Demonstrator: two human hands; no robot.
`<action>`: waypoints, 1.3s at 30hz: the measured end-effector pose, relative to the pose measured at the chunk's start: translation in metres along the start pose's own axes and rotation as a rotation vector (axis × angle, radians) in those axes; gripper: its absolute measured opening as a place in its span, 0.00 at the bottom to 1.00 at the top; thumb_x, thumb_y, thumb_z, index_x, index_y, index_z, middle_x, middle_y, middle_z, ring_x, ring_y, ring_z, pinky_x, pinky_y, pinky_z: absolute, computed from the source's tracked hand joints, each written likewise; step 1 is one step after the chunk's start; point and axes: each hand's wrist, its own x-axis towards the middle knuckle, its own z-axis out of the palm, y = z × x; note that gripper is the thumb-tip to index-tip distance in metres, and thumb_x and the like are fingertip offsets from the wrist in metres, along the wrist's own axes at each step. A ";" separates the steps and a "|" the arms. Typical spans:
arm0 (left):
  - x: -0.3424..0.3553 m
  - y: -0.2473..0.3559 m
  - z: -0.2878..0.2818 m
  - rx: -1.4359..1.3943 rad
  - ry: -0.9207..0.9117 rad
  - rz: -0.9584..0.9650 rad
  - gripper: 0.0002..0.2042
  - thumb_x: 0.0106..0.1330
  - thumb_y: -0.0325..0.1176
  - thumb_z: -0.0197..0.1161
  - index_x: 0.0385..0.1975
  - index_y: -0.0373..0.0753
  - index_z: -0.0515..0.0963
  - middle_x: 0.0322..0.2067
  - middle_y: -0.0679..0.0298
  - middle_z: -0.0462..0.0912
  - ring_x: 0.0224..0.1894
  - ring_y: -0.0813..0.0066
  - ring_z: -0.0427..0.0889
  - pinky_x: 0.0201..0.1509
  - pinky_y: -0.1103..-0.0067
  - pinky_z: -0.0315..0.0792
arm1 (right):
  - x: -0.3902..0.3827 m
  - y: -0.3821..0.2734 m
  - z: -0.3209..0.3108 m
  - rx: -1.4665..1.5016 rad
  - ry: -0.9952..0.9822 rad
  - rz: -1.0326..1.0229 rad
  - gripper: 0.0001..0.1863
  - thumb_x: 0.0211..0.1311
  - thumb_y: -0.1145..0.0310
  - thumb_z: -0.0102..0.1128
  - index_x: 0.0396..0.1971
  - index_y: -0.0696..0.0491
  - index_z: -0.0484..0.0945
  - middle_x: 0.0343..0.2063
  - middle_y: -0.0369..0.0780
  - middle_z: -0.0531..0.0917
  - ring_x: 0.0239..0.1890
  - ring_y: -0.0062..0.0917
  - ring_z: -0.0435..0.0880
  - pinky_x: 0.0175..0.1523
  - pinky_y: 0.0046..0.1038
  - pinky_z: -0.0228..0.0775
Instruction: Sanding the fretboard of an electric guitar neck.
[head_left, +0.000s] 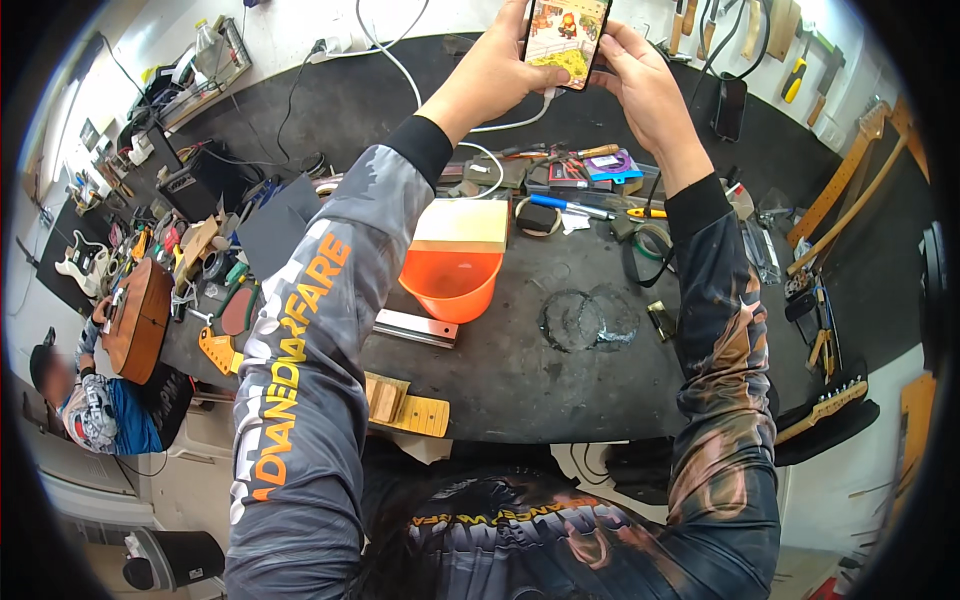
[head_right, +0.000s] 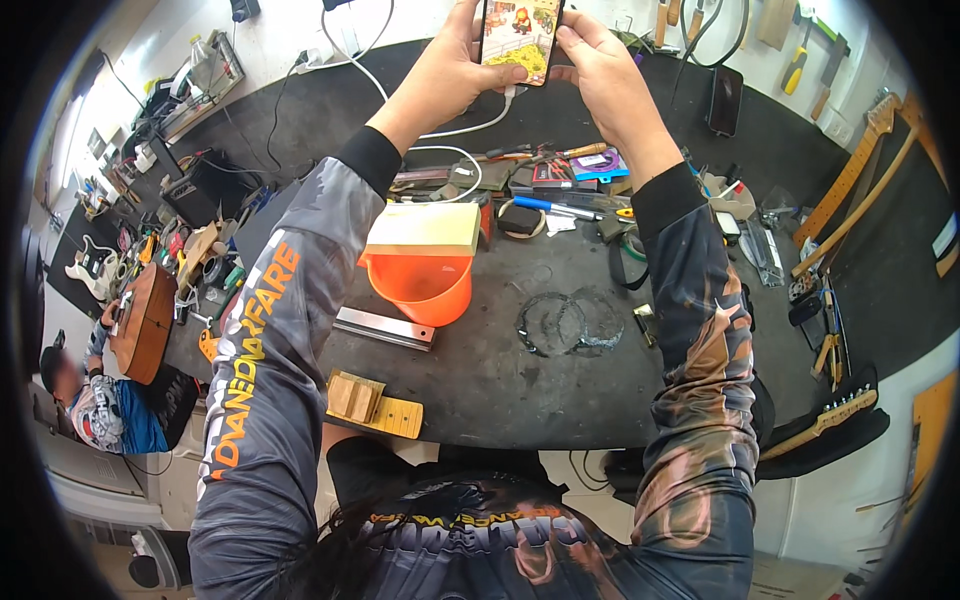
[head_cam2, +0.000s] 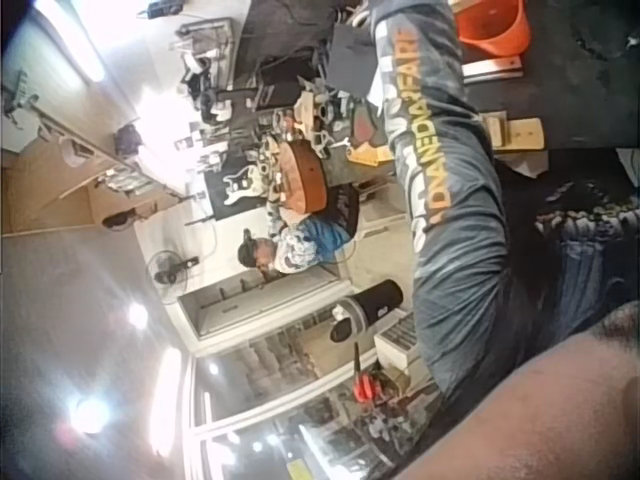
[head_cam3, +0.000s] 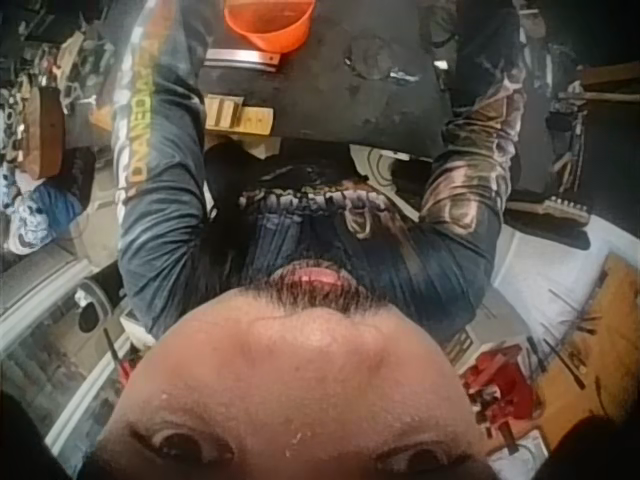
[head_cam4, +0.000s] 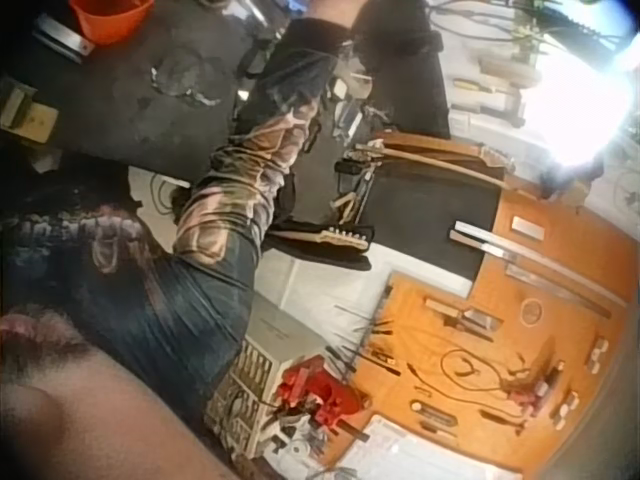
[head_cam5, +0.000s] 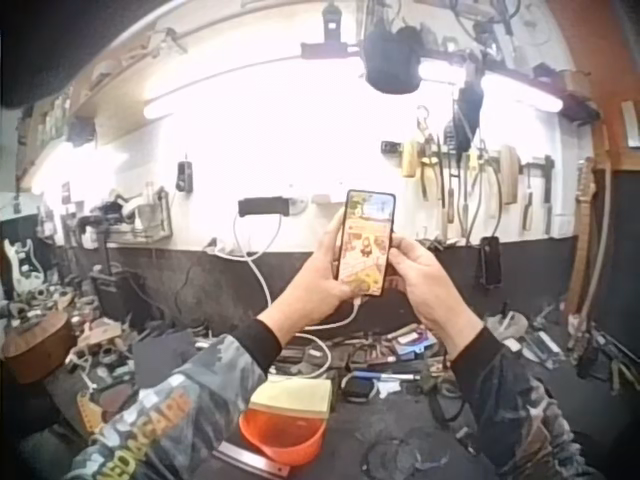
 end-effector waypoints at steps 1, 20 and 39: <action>0.000 0.000 0.001 -0.003 -0.003 0.002 0.63 0.64 0.10 0.73 0.93 0.45 0.35 0.76 0.49 0.74 0.73 0.62 0.81 0.72 0.69 0.81 | 0.001 0.000 -0.001 -0.013 0.003 0.000 0.20 0.94 0.60 0.50 0.73 0.52 0.79 0.63 0.35 0.86 0.63 0.19 0.84 0.66 0.33 0.78; 0.008 0.005 -0.019 -0.069 -0.085 -0.087 0.64 0.62 0.07 0.64 0.93 0.47 0.29 0.80 0.51 0.68 0.78 0.61 0.76 0.77 0.69 0.77 | 0.021 -0.001 0.003 -0.137 0.016 -0.028 0.20 0.94 0.60 0.51 0.73 0.52 0.79 0.62 0.34 0.87 0.62 0.18 0.84 0.67 0.32 0.78; 0.014 -0.002 -0.018 -0.037 -0.021 -0.081 0.61 0.62 0.12 0.69 0.93 0.41 0.36 0.76 0.51 0.73 0.74 0.61 0.79 0.74 0.70 0.79 | 0.032 -0.004 0.009 0.092 0.014 0.041 0.18 0.93 0.70 0.47 0.71 0.59 0.77 0.58 0.40 0.89 0.57 0.26 0.91 0.64 0.30 0.85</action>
